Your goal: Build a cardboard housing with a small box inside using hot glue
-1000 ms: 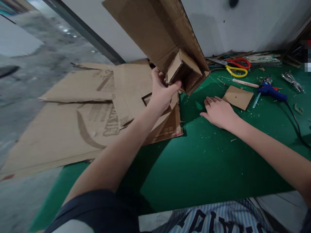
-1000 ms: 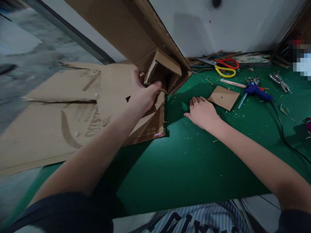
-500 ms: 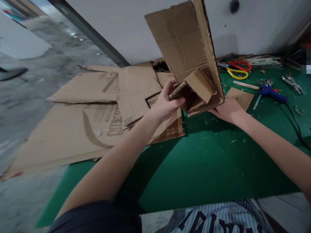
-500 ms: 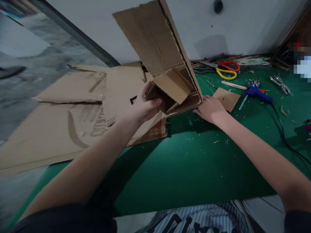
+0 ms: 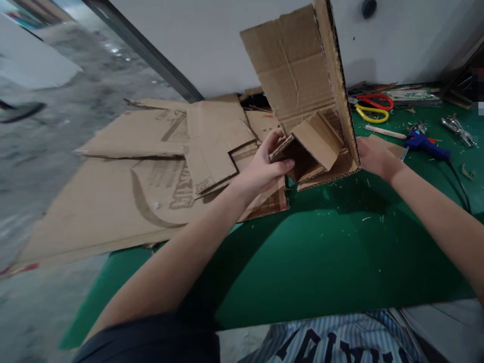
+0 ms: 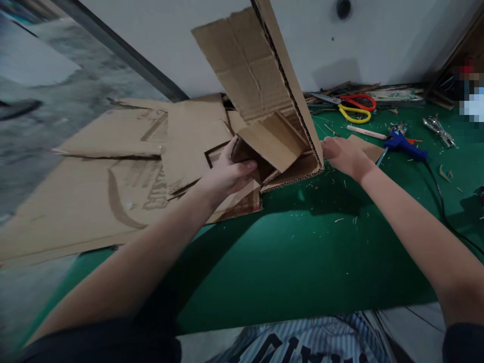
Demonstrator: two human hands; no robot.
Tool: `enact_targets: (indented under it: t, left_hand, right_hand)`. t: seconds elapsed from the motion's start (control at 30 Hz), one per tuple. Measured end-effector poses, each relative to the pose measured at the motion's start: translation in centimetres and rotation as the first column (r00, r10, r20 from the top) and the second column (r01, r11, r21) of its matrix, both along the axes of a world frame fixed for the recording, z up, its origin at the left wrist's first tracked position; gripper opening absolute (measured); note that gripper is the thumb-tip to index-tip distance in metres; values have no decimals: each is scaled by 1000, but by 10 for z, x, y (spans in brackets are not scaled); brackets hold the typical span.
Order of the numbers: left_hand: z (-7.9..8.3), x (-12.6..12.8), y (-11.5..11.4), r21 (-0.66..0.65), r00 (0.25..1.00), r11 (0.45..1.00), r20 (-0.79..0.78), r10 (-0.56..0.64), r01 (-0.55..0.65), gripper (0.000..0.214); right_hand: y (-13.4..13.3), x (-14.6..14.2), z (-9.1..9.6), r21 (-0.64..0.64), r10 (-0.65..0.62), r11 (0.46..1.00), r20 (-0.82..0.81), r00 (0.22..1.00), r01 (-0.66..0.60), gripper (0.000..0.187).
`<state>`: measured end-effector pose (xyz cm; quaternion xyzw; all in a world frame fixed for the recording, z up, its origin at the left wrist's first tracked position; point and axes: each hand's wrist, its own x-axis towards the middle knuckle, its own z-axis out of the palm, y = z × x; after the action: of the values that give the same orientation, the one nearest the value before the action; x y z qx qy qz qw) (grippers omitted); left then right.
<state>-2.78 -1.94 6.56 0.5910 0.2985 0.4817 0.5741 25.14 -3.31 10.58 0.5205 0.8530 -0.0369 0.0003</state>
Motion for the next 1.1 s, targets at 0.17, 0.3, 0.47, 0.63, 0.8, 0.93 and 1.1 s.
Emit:
enact_targets:
  t: [0.17,0.3,0.47,0.63,0.8,0.93,1.1]
  left_hand:
    - [-10,2,-1,-62,996,996,46,73,-70,74]
    - [-15,3,-1,-104,996,993,57,68,-62,65]
    - [-13,7,2,-123,992,989,91,87,-76,64]
    - [-3,20,-4,-104,988,987,80,134,-125,56]
    - [-1,20,-5,-133,988,981,55,147,-139,56]
    - [-8,12,3,-63,965,970,104,240,-235,45]
    - [-10,12,5,-55,948,960,152,279,-274,43]
  right_hand:
    - [10,15,-2,33,-113,993,103,988,111,33]
    - [12,24,-4,-89,-46,995,84,995,54,31]
    - [10,32,-2,-209,45,977,27,999,-38,26]
    - [-5,18,5,-136,41,991,225,974,-11,22]
    - [-24,5,8,-86,67,995,290,955,-44,27]
    - [-33,2,7,-65,82,996,307,948,-65,34]
    - [-39,4,-1,-14,96,995,323,942,-97,40]
